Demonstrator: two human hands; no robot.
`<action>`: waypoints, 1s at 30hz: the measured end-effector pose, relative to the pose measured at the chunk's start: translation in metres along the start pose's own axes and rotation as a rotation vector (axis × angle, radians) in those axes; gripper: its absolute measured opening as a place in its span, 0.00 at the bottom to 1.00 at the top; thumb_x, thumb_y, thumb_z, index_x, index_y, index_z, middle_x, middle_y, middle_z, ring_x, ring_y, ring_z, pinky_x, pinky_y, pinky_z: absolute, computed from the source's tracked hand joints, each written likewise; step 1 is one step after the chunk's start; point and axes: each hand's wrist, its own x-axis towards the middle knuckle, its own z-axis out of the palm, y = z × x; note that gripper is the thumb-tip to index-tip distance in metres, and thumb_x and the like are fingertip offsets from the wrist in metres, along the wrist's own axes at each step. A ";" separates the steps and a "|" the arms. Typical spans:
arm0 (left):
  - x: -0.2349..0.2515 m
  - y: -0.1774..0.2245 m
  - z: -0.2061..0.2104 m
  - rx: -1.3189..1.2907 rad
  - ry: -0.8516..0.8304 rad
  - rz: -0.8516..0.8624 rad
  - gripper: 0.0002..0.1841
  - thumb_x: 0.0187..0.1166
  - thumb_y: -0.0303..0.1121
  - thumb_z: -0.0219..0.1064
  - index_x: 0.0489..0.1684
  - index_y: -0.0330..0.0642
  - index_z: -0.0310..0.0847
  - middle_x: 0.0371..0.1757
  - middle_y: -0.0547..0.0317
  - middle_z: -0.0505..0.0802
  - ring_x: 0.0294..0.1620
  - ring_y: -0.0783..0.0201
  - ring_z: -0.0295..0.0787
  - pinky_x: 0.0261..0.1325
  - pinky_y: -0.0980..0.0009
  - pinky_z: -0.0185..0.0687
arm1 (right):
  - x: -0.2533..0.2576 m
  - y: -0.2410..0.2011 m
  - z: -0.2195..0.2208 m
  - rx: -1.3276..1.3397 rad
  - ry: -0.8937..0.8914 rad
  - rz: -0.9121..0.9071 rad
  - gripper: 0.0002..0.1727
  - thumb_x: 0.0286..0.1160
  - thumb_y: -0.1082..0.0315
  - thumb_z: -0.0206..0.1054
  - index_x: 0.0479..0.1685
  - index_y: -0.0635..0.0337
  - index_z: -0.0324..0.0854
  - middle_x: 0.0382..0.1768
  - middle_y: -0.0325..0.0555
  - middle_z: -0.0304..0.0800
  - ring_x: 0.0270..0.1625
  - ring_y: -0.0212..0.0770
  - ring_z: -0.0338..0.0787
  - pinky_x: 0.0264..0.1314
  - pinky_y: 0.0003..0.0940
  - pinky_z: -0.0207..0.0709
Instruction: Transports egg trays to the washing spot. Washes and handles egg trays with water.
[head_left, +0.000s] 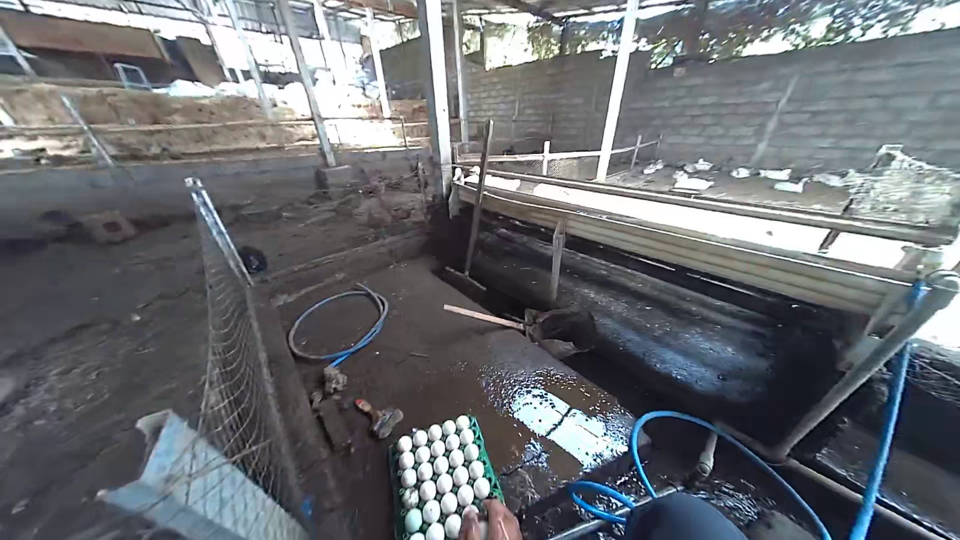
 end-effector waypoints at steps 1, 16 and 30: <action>-0.001 0.001 0.001 -0.035 0.032 0.023 0.31 0.95 0.46 0.38 0.75 0.25 0.72 0.74 0.31 0.81 0.75 0.46 0.76 0.80 0.49 0.66 | -0.010 0.002 0.002 -0.010 -0.016 -0.062 0.29 0.93 0.56 0.42 0.70 0.65 0.81 0.67 0.64 0.85 0.73 0.58 0.82 0.78 0.61 0.68; -0.008 0.009 -0.007 -0.090 -0.022 0.080 0.27 0.95 0.41 0.39 0.73 0.26 0.72 0.70 0.37 0.81 0.68 0.56 0.78 0.71 0.59 0.73 | -0.022 0.000 0.002 -0.005 -0.012 -0.202 0.25 0.91 0.64 0.43 0.69 0.68 0.82 0.65 0.66 0.87 0.71 0.59 0.84 0.78 0.60 0.70; -0.016 0.004 0.004 -0.157 0.061 0.087 0.27 0.88 0.33 0.56 0.81 0.27 0.55 0.60 0.36 0.82 0.50 0.60 0.83 0.52 0.59 0.83 | -0.009 0.005 -0.007 0.260 -0.062 0.091 0.24 0.94 0.59 0.48 0.68 0.70 0.78 0.61 0.68 0.85 0.63 0.60 0.85 0.67 0.59 0.77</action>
